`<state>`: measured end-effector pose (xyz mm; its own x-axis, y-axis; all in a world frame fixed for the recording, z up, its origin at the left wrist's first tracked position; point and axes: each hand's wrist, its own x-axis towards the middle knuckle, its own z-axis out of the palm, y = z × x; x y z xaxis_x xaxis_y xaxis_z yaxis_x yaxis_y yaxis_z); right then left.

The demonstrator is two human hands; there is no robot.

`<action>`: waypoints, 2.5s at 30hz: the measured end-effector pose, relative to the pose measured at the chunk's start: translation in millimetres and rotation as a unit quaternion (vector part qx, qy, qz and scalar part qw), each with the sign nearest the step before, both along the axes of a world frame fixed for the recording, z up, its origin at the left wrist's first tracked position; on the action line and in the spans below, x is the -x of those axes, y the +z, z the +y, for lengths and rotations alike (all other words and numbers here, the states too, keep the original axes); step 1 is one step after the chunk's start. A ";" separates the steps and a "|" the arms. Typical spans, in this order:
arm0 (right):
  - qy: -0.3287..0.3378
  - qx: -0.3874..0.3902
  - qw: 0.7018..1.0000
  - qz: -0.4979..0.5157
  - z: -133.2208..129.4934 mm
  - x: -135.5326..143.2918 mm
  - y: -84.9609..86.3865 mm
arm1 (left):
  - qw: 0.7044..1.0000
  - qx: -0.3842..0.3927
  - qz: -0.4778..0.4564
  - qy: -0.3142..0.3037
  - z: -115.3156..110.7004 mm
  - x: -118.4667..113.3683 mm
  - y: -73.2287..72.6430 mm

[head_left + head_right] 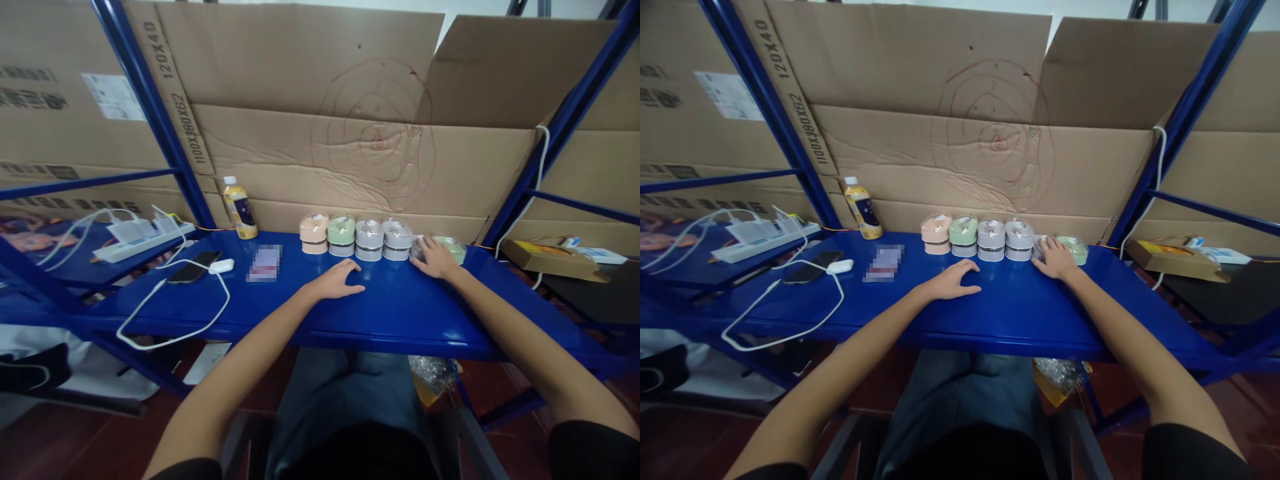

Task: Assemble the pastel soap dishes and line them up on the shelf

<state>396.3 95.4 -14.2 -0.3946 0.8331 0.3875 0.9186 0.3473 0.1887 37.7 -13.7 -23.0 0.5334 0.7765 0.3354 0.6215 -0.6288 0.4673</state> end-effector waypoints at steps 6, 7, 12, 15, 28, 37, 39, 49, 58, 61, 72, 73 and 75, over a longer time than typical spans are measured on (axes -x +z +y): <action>0.039 -0.015 0.999 0.018 -68.4 -6.6 1.9 | 1.000 0.002 0.007 -0.001 0.0 -1.1 0.6; 0.032 -0.018 0.998 0.042 -79.3 -9.7 4.7 | 1.000 0.001 0.005 -0.001 0.0 -1.4 0.6; -0.129 0.060 0.980 0.141 -93.9 -10.6 12.8 | 1.000 0.007 -0.019 0.009 -1.2 -2.5 0.1; -0.057 0.114 0.980 0.154 -87.5 8.1 11.9 | 0.998 0.030 -0.052 0.014 -1.5 -3.2 -1.2; 0.250 0.044 0.914 0.317 -84.9 64.2 34.1 | 0.997 -0.004 -0.030 -0.069 -8.7 -3.8 3.7; 0.208 0.070 0.907 0.360 -56.7 45.0 5.1 | 0.997 -0.025 -0.078 0.005 -3.7 2.2 7.9; 0.205 0.064 0.899 0.381 -57.5 44.1 8.1 | 0.991 -0.044 -0.115 0.053 0.0 7.7 9.9; 0.324 0.138 0.844 0.406 -74.3 49.2 26.1 | 0.999 -0.024 -0.043 -0.010 -14.0 -2.7 8.9; 0.425 0.216 0.852 0.218 -73.0 90.0 34.3 | 0.995 0.034 -0.092 -0.018 -7.5 -10.0 -3.3; 0.436 0.225 0.849 0.196 -71.5 101.1 29.0 | 0.994 0.053 -0.093 -0.003 -3.2 -9.3 -9.3; 0.188 0.149 0.962 0.132 -124.6 45.4 14.0 | 0.998 0.014 -0.057 0.013 -0.8 -6.6 -11.1; 0.165 0.138 0.968 0.127 -134.2 31.9 12.5 | 0.998 0.009 -0.052 0.027 -0.5 -6.6 -11.1; 0.156 0.125 0.972 0.119 -152.0 6.8 10.5 | 0.998 0.006 -0.049 0.042 0.0 -6.7 -11.1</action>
